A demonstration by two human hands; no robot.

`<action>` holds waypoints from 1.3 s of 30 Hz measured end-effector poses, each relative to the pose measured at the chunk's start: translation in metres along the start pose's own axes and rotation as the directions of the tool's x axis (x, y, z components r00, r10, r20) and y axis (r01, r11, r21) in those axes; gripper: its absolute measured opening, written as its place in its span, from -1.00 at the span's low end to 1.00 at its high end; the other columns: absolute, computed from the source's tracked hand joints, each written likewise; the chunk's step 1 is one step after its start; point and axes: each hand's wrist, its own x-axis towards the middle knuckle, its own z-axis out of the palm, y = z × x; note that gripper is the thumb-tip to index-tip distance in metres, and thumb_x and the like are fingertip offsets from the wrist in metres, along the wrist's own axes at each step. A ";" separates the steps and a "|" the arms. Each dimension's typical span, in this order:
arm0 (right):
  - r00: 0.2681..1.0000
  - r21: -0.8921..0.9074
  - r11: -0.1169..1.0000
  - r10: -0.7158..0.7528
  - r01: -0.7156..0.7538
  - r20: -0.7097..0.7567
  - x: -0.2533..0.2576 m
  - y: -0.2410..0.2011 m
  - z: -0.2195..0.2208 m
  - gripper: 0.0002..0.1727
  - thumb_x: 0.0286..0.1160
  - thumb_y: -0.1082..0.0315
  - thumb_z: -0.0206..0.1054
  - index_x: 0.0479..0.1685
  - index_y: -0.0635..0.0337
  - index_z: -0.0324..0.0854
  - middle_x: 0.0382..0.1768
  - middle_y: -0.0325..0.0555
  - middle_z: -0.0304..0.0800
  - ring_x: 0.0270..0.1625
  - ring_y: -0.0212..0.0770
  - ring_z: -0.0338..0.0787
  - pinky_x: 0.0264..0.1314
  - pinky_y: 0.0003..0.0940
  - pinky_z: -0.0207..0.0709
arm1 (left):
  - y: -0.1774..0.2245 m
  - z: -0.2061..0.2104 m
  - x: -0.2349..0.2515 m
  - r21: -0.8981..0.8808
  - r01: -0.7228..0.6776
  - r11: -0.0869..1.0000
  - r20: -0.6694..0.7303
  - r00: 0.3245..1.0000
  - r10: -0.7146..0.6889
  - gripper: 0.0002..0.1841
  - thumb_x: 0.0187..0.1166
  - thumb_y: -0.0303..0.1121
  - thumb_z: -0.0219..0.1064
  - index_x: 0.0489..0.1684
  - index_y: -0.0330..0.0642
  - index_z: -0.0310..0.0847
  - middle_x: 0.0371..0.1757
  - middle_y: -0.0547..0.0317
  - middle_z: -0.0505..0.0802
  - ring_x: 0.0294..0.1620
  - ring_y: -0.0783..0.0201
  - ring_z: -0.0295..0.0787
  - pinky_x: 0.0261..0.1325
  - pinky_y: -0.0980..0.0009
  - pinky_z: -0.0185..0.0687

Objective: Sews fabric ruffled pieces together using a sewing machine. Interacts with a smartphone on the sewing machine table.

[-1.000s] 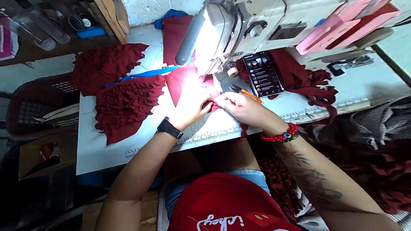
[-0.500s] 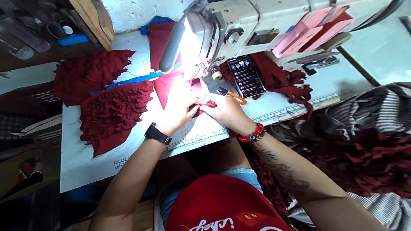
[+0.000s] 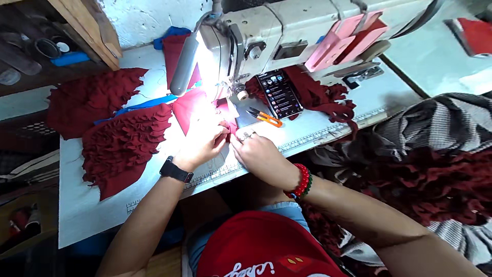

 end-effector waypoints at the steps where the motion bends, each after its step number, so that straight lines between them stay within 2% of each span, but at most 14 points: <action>1: 1.000 0.025 1.000 -0.013 0.013 0.000 -0.001 0.003 0.001 -0.71 0.63 0.37 0.24 0.11 0.34 0.77 -0.15 0.14 0.79 -0.12 0.12 0.84 -0.28 -0.07 0.69 | 0.001 0.002 0.000 0.018 -0.002 1.000 0.021 1.000 0.002 -0.82 0.53 -0.32 0.32 -0.21 -0.08 0.88 0.04 0.17 0.89 0.22 0.13 0.75 0.47 -0.13 0.33; 4: 0.998 0.191 0.980 -0.056 0.056 -0.001 0.001 0.020 -0.003 -0.69 0.67 0.26 0.18 0.04 0.20 0.82 -0.20 0.03 0.82 -0.11 0.05 0.84 -0.18 -0.06 0.70 | 0.001 0.005 0.001 0.064 0.002 0.998 0.050 0.999 -0.005 -0.82 0.55 -0.28 0.32 -0.28 -0.04 0.88 -0.02 0.22 0.88 0.14 0.16 0.74 0.37 -0.09 0.35; 7: 0.996 0.423 0.903 -0.039 0.071 -0.084 0.006 0.049 -0.009 -0.67 0.60 0.32 0.16 0.05 0.08 0.86 -0.05 -0.12 0.86 0.08 -0.09 0.80 0.14 -0.08 0.66 | -0.001 0.006 0.001 0.060 0.002 0.998 0.043 0.999 -0.004 -0.81 0.54 -0.28 0.31 -0.31 -0.05 0.87 -0.04 0.20 0.88 0.12 0.15 0.74 0.37 -0.09 0.34; 9: 0.979 0.421 0.907 0.082 0.003 -0.185 0.006 0.071 -0.013 -0.62 0.58 0.48 0.10 0.20 0.14 0.78 0.14 -0.04 0.86 0.22 0.02 0.78 0.30 0.03 0.63 | -0.002 0.005 0.002 0.065 0.018 0.998 0.056 0.998 -0.022 -0.80 0.55 -0.26 0.30 -0.32 -0.02 0.88 -0.05 0.23 0.88 0.11 0.18 0.75 0.40 -0.08 0.33; 12: 0.922 0.321 0.933 0.260 -0.164 -0.285 0.008 0.113 -0.010 -0.53 0.63 0.52 0.07 0.52 0.22 0.52 0.28 0.18 0.73 0.29 0.26 0.69 0.26 0.18 0.59 | 0.000 0.003 0.004 0.089 0.038 0.995 0.089 0.995 -0.046 -0.81 0.53 -0.24 0.31 -0.35 0.00 0.87 -0.07 0.24 0.87 0.12 0.19 0.75 0.41 -0.09 0.35; 14: 0.901 0.292 0.932 0.303 -0.213 -0.311 0.019 0.140 -0.002 -0.48 0.62 0.55 0.04 0.59 0.27 0.41 0.43 0.15 0.70 0.45 0.30 0.63 0.41 0.26 0.50 | 0.000 0.002 0.004 0.082 0.045 0.996 0.088 0.995 -0.053 -0.81 0.54 -0.24 0.31 -0.35 0.00 0.87 -0.05 0.25 0.88 0.14 0.18 0.75 0.40 -0.09 0.35; 16: 0.902 0.264 0.942 0.287 -0.206 -0.321 0.029 0.153 0.002 -0.50 0.61 0.59 0.03 0.56 0.33 0.40 0.43 0.17 0.70 0.49 0.29 0.63 0.50 0.25 0.46 | -0.002 0.003 0.003 0.068 0.048 0.997 0.078 0.996 -0.054 -0.81 0.55 -0.23 0.31 -0.36 0.02 0.86 -0.06 0.28 0.87 0.14 0.21 0.74 0.43 -0.07 0.36; 20: 0.870 0.197 0.914 0.399 -0.354 -0.288 0.033 0.159 -0.002 -0.60 0.65 0.54 0.07 0.42 0.39 0.52 0.21 0.39 0.73 0.27 0.43 0.73 0.29 0.39 0.54 | -0.005 0.004 0.002 0.039 0.056 0.998 0.066 0.996 -0.058 -0.79 0.58 -0.22 0.29 -0.33 0.03 0.87 -0.06 0.30 0.87 0.14 0.27 0.73 0.45 -0.01 0.36; 24: 0.854 0.181 0.900 0.433 -0.396 -0.289 0.007 0.153 -0.005 -0.51 0.62 0.57 0.06 0.55 0.29 0.42 0.37 0.31 0.67 0.30 0.41 0.71 0.21 0.40 0.55 | -0.006 0.005 0.002 0.033 0.062 0.998 0.071 0.995 -0.064 -0.76 0.59 -0.20 0.26 -0.33 0.02 0.86 -0.07 0.28 0.86 0.12 0.24 0.73 0.40 -0.04 0.37; 26: 0.851 0.166 0.886 0.463 -0.434 -0.247 0.001 0.152 -0.004 -0.49 0.60 0.57 0.07 0.57 0.28 0.39 0.42 0.29 0.64 0.37 0.44 0.65 0.26 0.44 0.50 | -0.007 0.005 0.001 0.025 0.062 0.998 0.065 0.996 -0.063 -0.77 0.57 -0.21 0.26 -0.32 0.02 0.87 -0.07 0.26 0.86 0.13 0.22 0.73 0.40 -0.05 0.38; 31: 0.866 0.076 0.884 0.468 -0.462 -0.178 -0.005 0.145 -0.003 -0.37 0.60 0.53 0.11 0.73 0.14 0.35 0.20 0.44 0.67 0.24 0.53 0.65 0.12 0.46 0.49 | -0.006 0.005 0.001 0.011 0.066 0.998 0.064 0.996 -0.067 -0.78 0.58 -0.22 0.26 -0.31 0.01 0.87 -0.03 0.23 0.86 0.18 0.18 0.71 0.38 -0.07 0.40; 33: 0.883 0.127 0.903 0.429 -0.411 -0.189 -0.005 0.144 -0.006 -0.36 0.61 0.53 0.09 0.74 0.07 0.36 0.26 0.27 0.74 0.29 0.44 0.66 0.17 0.44 0.47 | -0.006 0.004 0.001 0.009 0.066 0.998 0.058 0.996 -0.067 -0.77 0.58 -0.22 0.26 -0.31 0.01 0.87 -0.05 0.23 0.85 0.17 0.18 0.71 0.38 -0.06 0.40; 35: 0.885 0.197 0.908 0.408 -0.369 -0.225 -0.005 0.149 -0.010 -0.39 0.66 0.50 -0.03 0.75 0.10 0.33 0.50 -0.02 0.70 0.47 0.30 0.61 0.35 0.41 0.41 | -0.006 0.004 0.001 0.005 0.074 0.997 0.057 0.996 -0.074 -0.77 0.58 -0.22 0.27 -0.32 0.02 0.87 -0.05 0.24 0.86 0.17 0.19 0.72 0.38 -0.05 0.39; 39: 0.895 0.279 0.906 0.385 -0.319 -0.228 -0.005 0.158 -0.013 -0.37 0.63 0.54 -0.08 0.75 0.15 0.28 0.54 -0.12 0.68 0.55 0.22 0.58 0.43 0.34 0.39 | -0.006 0.004 0.001 0.003 0.075 0.997 0.060 0.995 -0.075 -0.78 0.58 -0.22 0.27 -0.32 0.02 0.87 -0.05 0.24 0.86 0.16 0.19 0.72 0.35 -0.05 0.40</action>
